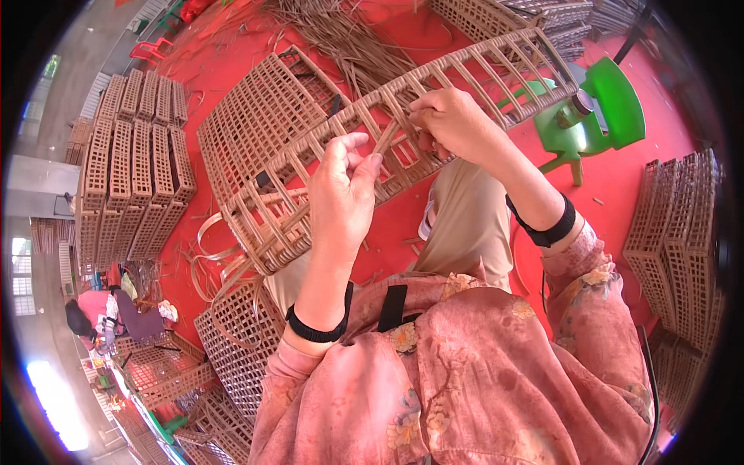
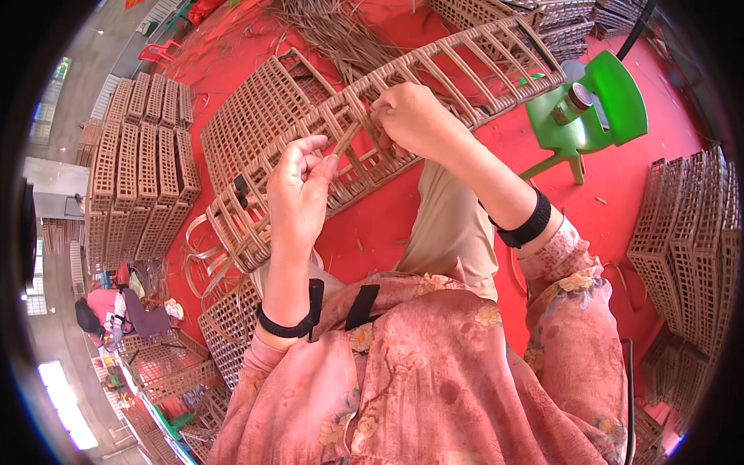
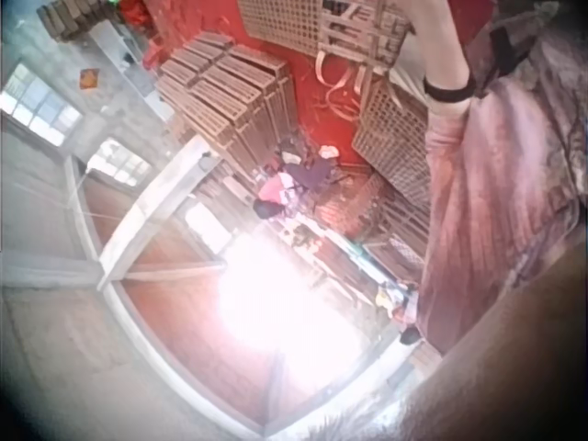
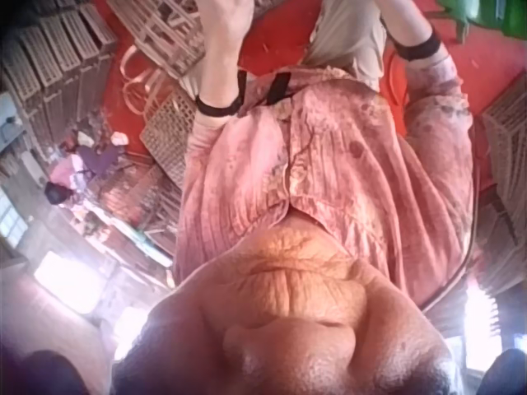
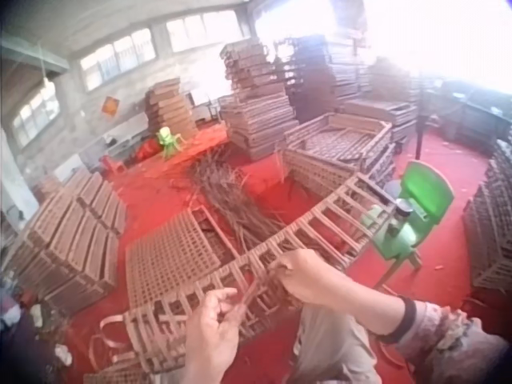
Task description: The recorder is weaving a rectangular bamboo basket by threading thin bamboo strips through a pre-constructed frame.
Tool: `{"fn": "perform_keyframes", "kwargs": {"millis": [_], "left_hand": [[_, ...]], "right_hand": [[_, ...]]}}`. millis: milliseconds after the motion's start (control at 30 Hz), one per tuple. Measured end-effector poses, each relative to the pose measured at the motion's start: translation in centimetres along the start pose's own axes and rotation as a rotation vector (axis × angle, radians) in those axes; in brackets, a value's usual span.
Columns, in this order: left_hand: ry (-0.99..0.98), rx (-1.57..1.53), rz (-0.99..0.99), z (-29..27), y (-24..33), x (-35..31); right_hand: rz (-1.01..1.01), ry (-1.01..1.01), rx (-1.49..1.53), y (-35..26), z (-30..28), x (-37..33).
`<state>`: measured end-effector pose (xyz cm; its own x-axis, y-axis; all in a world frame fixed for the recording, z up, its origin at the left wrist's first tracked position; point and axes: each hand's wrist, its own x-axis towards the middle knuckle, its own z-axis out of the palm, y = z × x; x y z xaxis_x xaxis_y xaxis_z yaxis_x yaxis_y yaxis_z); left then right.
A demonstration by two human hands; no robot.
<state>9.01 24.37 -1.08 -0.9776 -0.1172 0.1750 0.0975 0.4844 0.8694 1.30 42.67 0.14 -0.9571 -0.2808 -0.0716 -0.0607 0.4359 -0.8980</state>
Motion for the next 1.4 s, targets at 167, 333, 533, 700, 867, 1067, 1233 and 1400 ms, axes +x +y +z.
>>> {"fn": "perform_keyframes", "kwargs": {"millis": [167,333,533,700,867,1067,1233,1400], "left_hand": [[-0.043,0.143,0.029,-0.5,-0.2,0.0],[-0.064,0.058,-0.038,-0.3,-0.5,-0.1],[-0.08,0.124,0.054,1.3,-0.8,0.4],[0.055,0.266,0.25,2.1,-0.5,1.0],[0.077,0.355,0.388,2.7,-0.1,1.0],[0.082,0.284,0.377,2.8,0.9,2.1],[-0.036,0.118,0.447,3.5,2.5,2.8],[0.11,0.209,0.611,0.8,-0.4,-0.7]], "right_hand": [[0.014,-0.066,-0.084,-0.7,-0.2,0.1],[0.127,-0.162,-0.099,0.0,-0.2,1.0],[0.106,-0.208,-0.096,0.1,-0.4,1.1],[0.049,-0.28,-0.186,0.0,-1.5,1.1],[-0.081,-0.172,-0.264,0.8,-3.2,-0.7],[-0.115,0.152,-0.247,1.5,-8.8,-2.1],[-0.155,0.345,-0.099,1.2,-10.8,-2.0],[-0.262,0.511,-0.096,8.0,-10.0,0.8]]}}
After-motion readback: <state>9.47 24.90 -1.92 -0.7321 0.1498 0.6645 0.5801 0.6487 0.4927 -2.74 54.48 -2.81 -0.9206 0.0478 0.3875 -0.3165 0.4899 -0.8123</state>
